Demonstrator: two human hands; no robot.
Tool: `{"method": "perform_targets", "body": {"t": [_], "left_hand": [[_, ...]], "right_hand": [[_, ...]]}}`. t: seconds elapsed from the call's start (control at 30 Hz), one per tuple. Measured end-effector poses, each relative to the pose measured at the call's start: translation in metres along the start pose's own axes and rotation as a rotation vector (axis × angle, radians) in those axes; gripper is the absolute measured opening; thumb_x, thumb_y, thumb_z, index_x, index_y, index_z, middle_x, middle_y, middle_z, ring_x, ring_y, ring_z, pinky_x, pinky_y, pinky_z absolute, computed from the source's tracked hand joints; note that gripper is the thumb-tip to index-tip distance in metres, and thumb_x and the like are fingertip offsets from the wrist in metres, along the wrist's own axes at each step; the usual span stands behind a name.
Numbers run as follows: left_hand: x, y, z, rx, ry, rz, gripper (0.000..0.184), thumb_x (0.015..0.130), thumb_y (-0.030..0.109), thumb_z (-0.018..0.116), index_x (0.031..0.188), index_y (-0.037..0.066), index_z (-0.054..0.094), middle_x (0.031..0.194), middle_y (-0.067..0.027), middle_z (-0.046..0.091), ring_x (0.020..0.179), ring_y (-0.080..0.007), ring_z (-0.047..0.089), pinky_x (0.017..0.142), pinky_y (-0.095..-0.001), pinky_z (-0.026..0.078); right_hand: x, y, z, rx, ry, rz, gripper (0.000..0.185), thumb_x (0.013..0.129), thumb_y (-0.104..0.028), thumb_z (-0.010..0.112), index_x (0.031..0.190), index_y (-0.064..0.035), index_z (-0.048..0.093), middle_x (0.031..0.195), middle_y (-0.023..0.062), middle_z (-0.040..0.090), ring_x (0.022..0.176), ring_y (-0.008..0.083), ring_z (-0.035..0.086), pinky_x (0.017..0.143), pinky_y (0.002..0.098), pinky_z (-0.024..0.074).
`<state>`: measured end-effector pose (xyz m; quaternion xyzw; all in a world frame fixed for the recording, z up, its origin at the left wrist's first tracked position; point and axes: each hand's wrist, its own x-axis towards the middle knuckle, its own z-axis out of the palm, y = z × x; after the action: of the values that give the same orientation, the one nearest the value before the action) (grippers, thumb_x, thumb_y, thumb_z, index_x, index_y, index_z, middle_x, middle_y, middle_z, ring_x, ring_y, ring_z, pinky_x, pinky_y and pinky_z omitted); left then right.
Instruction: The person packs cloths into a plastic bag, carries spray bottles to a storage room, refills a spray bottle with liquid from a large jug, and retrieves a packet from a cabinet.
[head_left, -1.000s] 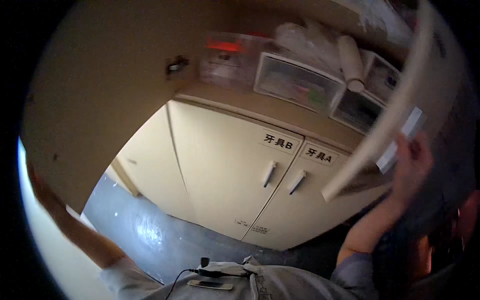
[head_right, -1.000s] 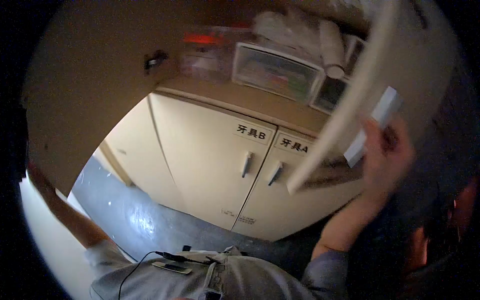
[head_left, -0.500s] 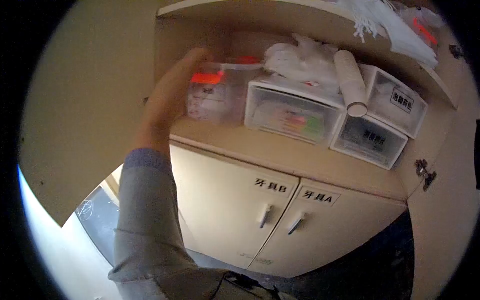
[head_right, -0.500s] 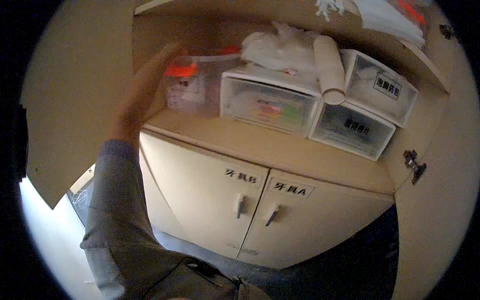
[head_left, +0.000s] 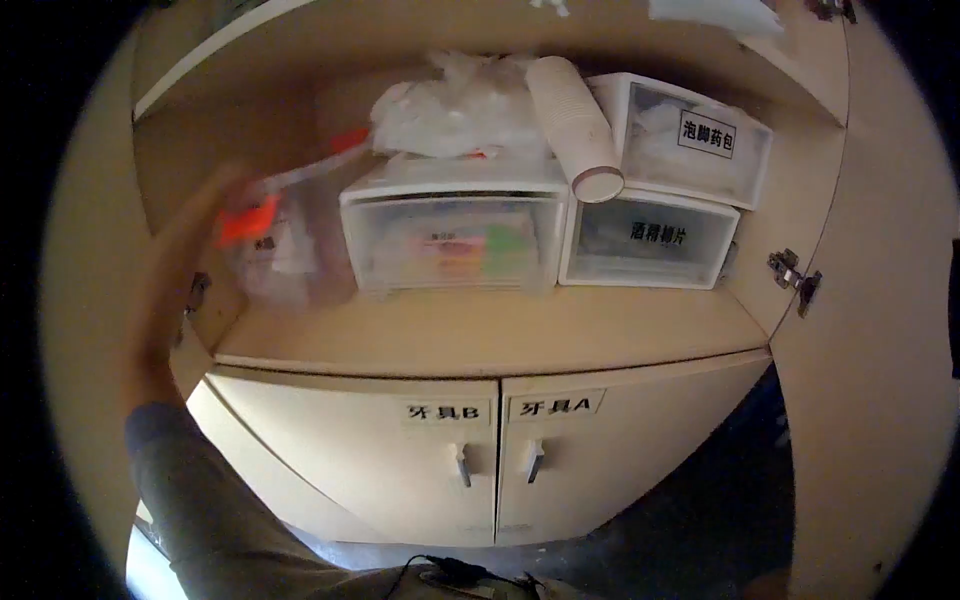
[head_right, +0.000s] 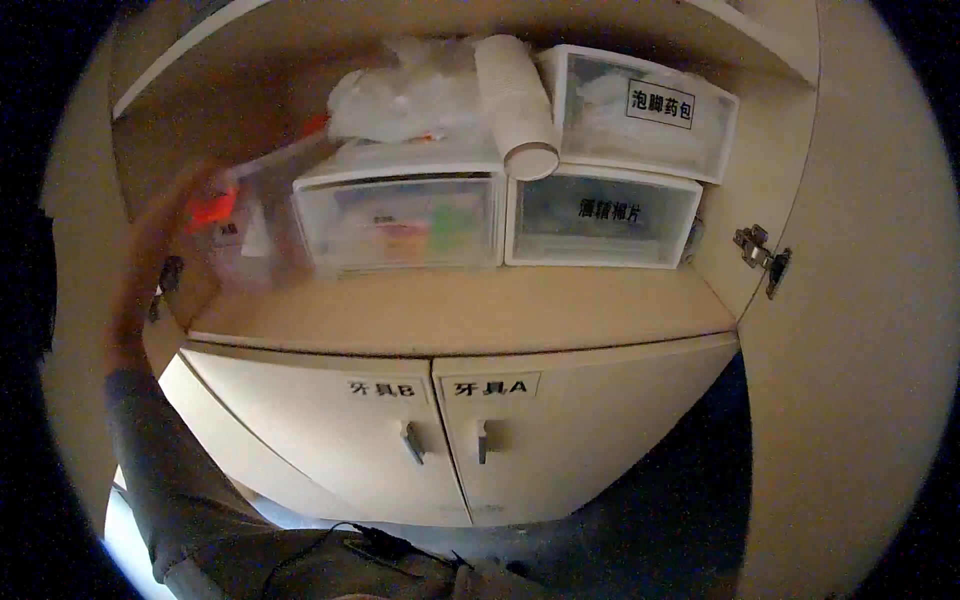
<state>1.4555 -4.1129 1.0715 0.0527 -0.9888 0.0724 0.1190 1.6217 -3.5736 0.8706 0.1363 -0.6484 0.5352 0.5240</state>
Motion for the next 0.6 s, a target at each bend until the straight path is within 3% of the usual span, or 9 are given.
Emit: {"method": "perform_targets", "body": {"t": [0.1,0.2,0.27,0.3,0.37,0.4,0.47,0.53,0.6], "left_hand": [[-0.013,-0.008,0.007,-0.03,0.198,0.069,0.025,0.073,0.022,0.054,0.084,0.0,0.057,0.076,-0.0181,0.059,0.072,-0.0319,0.057,0.064,-0.0371,0.044],[-0.027,-0.012,0.009,-0.126,0.617,0.14,0.025,0.073,0.022,0.054,0.082,-0.001,0.057,0.075,-0.0192,0.058,0.072,-0.0334,0.057,0.063,-0.0377,0.043],[-0.034,-0.017,0.009,-0.339,1.071,0.16,0.025,0.073,0.022,0.054,0.083,-0.001,0.057,0.075,-0.0203,0.057,0.071,-0.0369,0.055,0.062,-0.0399,0.043],[-0.046,-0.011,0.006,-0.328,1.069,0.144,0.025,0.073,0.022,0.054,0.083,-0.001,0.057,0.075,-0.0203,0.057,0.071,-0.0369,0.055,0.062,-0.0399,0.043],[-0.07,0.014,0.001,-0.437,1.382,0.228,0.021,0.072,0.02,0.056,0.082,0.002,0.058,0.076,-0.0176,0.058,0.07,-0.0348,0.055,0.06,-0.0386,0.044],[-0.089,0.028,0.002,-0.428,1.37,0.212,0.021,0.072,0.02,0.056,0.082,0.002,0.058,0.076,-0.0176,0.058,0.07,-0.0348,0.055,0.06,-0.0386,0.044],[-0.149,0.062,0.004,-0.416,1.344,0.178,0.008,0.075,0.005,0.054,0.079,-0.001,0.054,0.068,-0.0127,0.057,0.056,-0.0205,0.051,0.056,-0.0286,0.042],[-0.204,0.085,0.006,-0.503,1.375,0.172,0.008,0.068,0.01,0.058,0.076,0.006,0.057,0.067,-0.0102,0.057,0.063,-0.0296,0.055,0.055,-0.0345,0.043],[-0.232,0.1,0.019,-0.395,1.28,0.318,0.008,0.062,0.005,0.057,0.07,0.006,0.055,0.061,-0.0108,0.053,0.059,-0.0296,0.054,0.054,-0.0353,0.042]], "right_hand": [[0.003,-0.028,-0.001,0.061,0.113,-0.033,0.009,0.079,-0.01,0.054,0.083,-0.0024,0.053,0.066,0.0,0.051,0.058,0.0067,0.045,0.052,0.0218,0.0364],[0.013,-0.059,0.022,0.188,0.225,-0.031,0.009,0.079,-0.01,0.054,0.082,-0.0024,0.053,0.066,0.0,0.051,0.058,0.0066,0.045,0.052,0.0216,0.0364],[0.021,-0.067,0.059,0.152,0.106,-0.079,0.008,0.079,-0.01,0.054,0.082,-0.0024,0.053,0.066,-0.0001,0.051,0.058,0.0065,0.045,0.052,0.0215,0.0364],[0.024,-0.063,0.082,0.077,-0.002,-0.168,0.009,0.08,-0.01,0.054,0.083,-0.0019,0.052,0.065,0.0004,0.051,0.058,0.0063,0.046,0.051,0.022,0.0363],[0.027,-0.055,0.125,-0.072,-0.099,-0.253,0.011,0.081,-0.012,0.053,0.083,-0.0014,0.051,0.063,0.002,0.052,0.056,0.0081,0.048,0.049,0.0247,0.0363],[0.03,-0.052,0.142,-0.147,-0.109,-0.243,0.012,0.081,-0.013,0.053,0.084,-0.0014,0.051,0.061,0.003,0.052,0.054,0.01,0.05,0.047,0.0268,0.0364],[0.036,-0.062,0.159,-0.289,-0.189,-0.164,0.013,0.08,-0.012,0.054,0.088,-0.0016,0.051,0.068,0.0054,0.054,0.06,0.0139,0.052,0.051,0.0286,0.0386],[0.029,-0.076,0.155,-0.437,-0.238,-0.098,0.016,0.079,-0.01,0.054,0.092,-0.0018,0.051,0.075,0.0079,0.056,0.065,0.0177,0.054,0.055,0.0303,0.0409],[0.013,-0.095,0.149,-0.362,0.087,-0.483,0.032,0.074,-0.011,0.059,0.103,-0.001,0.048,0.099,0.0123,0.053,0.087,0.0253,0.053,0.073,0.0333,0.0417]]}}
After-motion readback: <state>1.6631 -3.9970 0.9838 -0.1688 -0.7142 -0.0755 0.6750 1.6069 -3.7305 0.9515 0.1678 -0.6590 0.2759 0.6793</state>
